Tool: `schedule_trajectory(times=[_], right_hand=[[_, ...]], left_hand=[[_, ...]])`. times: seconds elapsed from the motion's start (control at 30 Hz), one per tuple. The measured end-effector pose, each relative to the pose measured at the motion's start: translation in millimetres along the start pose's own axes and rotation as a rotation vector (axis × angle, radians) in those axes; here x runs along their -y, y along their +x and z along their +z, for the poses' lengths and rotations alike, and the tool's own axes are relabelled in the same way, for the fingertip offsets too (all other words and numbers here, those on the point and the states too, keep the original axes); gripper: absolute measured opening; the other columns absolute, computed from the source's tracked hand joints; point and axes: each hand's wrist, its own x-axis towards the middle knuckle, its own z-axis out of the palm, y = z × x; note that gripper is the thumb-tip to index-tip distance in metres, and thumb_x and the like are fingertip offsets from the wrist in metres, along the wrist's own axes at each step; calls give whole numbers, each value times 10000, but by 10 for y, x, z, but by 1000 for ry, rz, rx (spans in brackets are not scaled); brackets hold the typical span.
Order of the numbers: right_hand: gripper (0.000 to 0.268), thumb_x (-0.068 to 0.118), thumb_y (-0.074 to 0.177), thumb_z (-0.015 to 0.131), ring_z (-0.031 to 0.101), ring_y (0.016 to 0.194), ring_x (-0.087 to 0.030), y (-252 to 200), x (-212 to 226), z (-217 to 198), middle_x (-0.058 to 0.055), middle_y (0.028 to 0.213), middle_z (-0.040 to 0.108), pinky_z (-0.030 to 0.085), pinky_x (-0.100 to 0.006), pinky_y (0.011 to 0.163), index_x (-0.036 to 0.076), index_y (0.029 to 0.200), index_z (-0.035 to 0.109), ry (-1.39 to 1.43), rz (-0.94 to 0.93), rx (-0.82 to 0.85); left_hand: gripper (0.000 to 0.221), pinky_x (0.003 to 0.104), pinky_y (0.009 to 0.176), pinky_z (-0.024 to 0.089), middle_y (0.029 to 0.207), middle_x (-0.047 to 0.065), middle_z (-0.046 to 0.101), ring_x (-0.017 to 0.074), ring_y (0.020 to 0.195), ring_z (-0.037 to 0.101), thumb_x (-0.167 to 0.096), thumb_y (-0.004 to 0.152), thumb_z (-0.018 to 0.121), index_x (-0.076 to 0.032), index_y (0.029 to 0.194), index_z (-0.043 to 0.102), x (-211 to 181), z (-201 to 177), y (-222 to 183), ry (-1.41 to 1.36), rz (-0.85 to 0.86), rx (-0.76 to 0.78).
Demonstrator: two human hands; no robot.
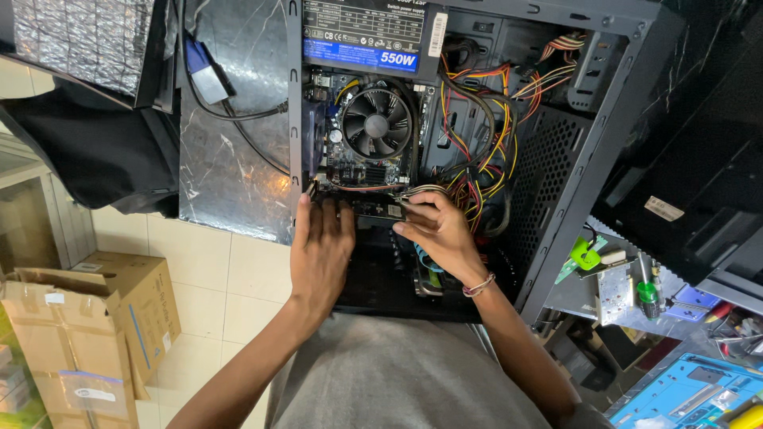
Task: The person takes a graphics card out of a box, removes its protective elements, and inserts it into a slot on the motherboard inside a computer case, then secures it with a screwdriver.
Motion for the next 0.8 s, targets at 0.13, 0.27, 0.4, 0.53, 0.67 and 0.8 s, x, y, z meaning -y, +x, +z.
schedule_trajectory(times=[0.13,0.27,0.4,0.53,0.67,0.8], right_hand=[[694,126,831,939,708,1192,-345,11,-28,-11,-402,1339,664,612,-461,1048,-76,1383,569,-10,-19,11],[648,108,841,927,702,1206,-355,-13,11,-13,-398,1344,664,615,-462,1047,-69,1364,590,-43,-40,13],[664,102,852,915,672,1256,-393,19,-43,9,-416,1380,630,591,-485,1086,-71,1387,561,-19,-23,27],[638,88,873,894,651,1293,-448,26,-34,-3,-436,1387,612,581,-512,1098,-68,1391,554,-40,-29,31],[623,87,883,882,654,1291,-414,10,19,22,-418,1399,616,574,-494,1109,-50,1392,550,-46,-19,24],[622,82,902,861,598,1350,-488,15,-8,50,-448,1426,569,543,-529,1143,-48,1411,529,-50,-15,21]], left_hand=[[214,480,1342,198,1047,83,750,226,1063,753,-82,954,678,-127,1160,713,1,-31,16,-15,-13,-9],[223,469,1340,203,1072,76,754,220,1081,752,-92,951,685,-131,1169,713,3,-58,19,-31,-22,0],[201,461,1342,197,1063,62,752,207,1065,751,-111,967,677,-143,1162,713,1,-51,28,-24,-30,-4],[201,458,1342,198,1063,44,757,199,1060,754,-123,972,673,-153,1166,716,21,-157,75,6,-27,10],[212,465,1341,210,1066,56,757,204,1055,758,-102,966,672,-139,1171,714,8,-156,79,9,-28,13],[223,462,1337,212,1089,43,774,193,1087,761,-134,979,659,-149,1193,720,-2,-153,94,40,-31,37]])
